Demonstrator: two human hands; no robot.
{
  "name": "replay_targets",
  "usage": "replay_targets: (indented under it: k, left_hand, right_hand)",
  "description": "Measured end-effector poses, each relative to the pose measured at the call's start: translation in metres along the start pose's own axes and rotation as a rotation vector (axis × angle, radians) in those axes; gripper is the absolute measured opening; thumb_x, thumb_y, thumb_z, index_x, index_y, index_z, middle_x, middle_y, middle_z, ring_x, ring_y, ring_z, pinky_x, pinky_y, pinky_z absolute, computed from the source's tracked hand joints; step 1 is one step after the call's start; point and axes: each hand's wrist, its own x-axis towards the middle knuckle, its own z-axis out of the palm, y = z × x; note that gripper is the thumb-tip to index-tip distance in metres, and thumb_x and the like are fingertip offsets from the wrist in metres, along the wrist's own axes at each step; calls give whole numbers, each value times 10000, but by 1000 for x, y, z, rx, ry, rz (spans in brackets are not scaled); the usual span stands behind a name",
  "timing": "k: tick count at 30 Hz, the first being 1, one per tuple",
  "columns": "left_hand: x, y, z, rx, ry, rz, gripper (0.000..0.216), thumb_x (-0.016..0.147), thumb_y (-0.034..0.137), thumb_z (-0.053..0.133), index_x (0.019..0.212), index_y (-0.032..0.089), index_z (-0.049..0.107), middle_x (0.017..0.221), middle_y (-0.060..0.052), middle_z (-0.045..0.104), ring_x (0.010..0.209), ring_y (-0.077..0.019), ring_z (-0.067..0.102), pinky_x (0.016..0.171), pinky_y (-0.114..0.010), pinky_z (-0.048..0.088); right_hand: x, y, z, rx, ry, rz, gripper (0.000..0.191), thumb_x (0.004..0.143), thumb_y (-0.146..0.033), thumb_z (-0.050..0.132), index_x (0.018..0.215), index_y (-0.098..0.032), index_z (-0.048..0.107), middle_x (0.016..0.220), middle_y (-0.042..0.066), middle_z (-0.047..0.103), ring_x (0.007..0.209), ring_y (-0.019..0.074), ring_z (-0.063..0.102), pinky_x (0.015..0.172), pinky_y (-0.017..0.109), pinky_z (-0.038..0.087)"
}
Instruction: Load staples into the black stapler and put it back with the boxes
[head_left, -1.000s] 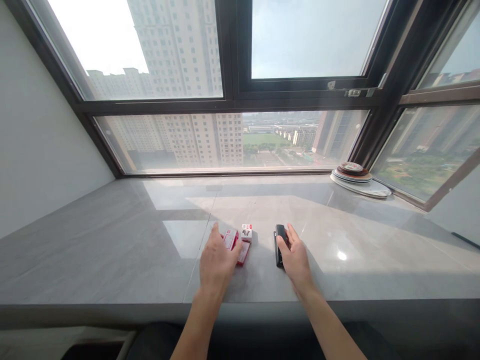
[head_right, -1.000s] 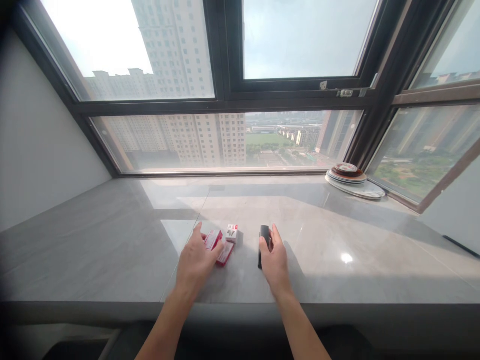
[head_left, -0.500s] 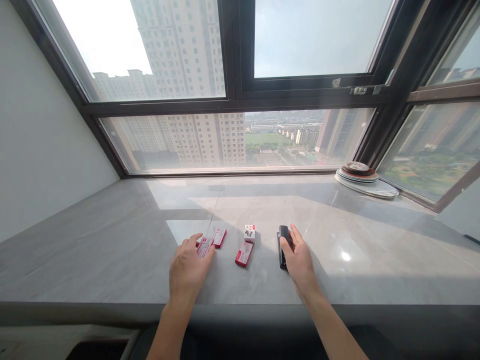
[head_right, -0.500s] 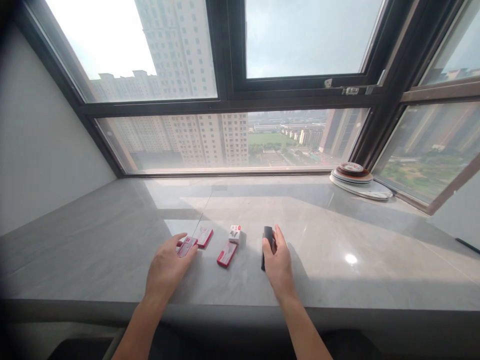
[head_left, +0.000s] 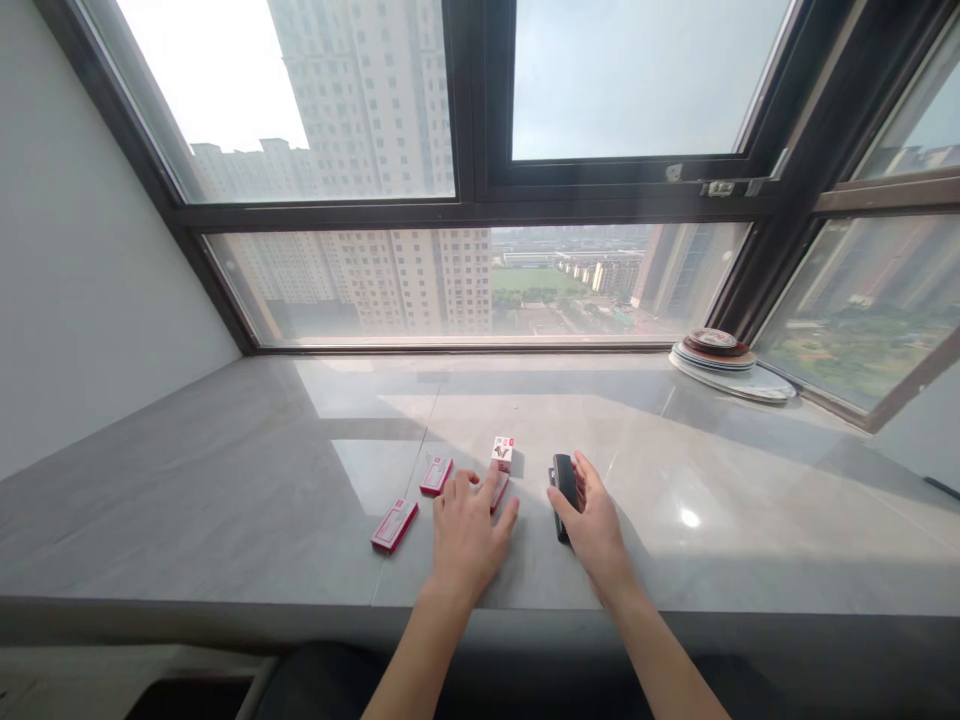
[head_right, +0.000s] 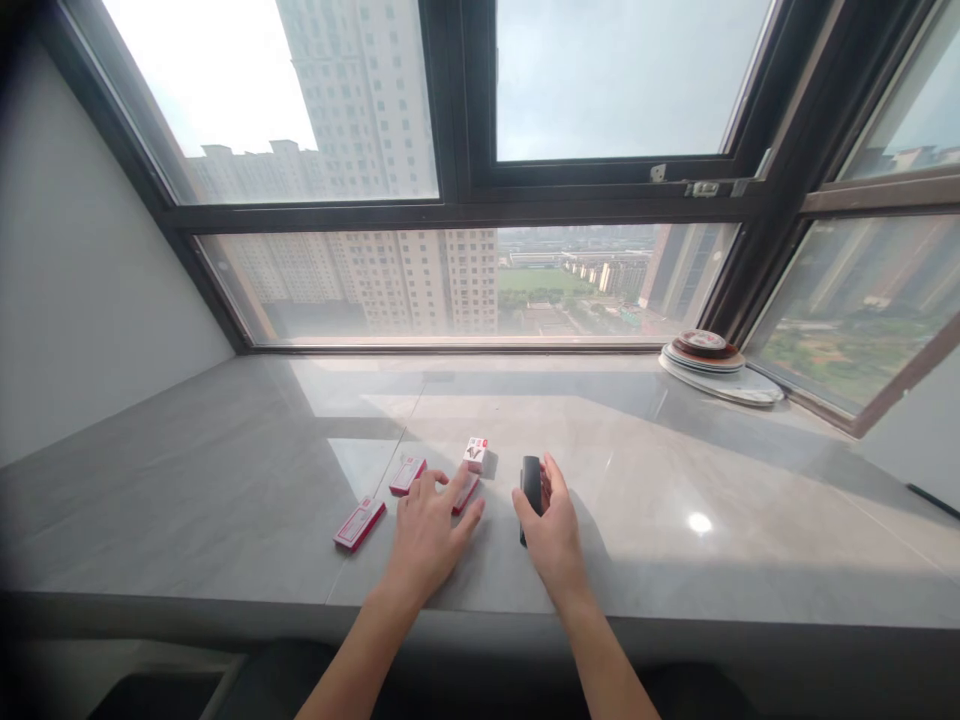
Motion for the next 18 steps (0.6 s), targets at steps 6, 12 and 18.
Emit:
replay_targets:
  k: [6, 12, 18]
  left_hand:
    - [2, -18, -3, -41, -55, 2, 305, 948, 366, 594, 1221, 250, 665, 1159, -93, 605, 1140, -303, 559, 964, -439, 441]
    - [-31, -15, -29, -233, -254, 253, 514, 826, 413, 769, 1318, 391, 619, 1478, -40, 493, 1353, -323, 461, 1123, -502, 398]
    - [-42, -20, -40, -255, -284, 290, 550, 884, 423, 729, 1404, 358, 560, 1492, -42, 538, 1354, -318, 497, 1177, -527, 378]
  right_hand:
    - [5, -27, -28, -324, -139, -46, 505, 851, -366, 670, 1333, -220, 640, 1279, 106, 642, 1061, 252, 679, 916, 380, 578]
    - [-2, -75, -37, -395, -446, -232, 411, 893, -192, 558, 1272, -272, 695, 1244, 50, 676, 1142, 217, 644, 1026, 360, 500]
    - [-28, -85, 17, -408, -384, -289, 294, 871, -257, 675, 1161, -261, 722, 1159, 56, 702, 1122, 252, 643, 1008, 375, 490]
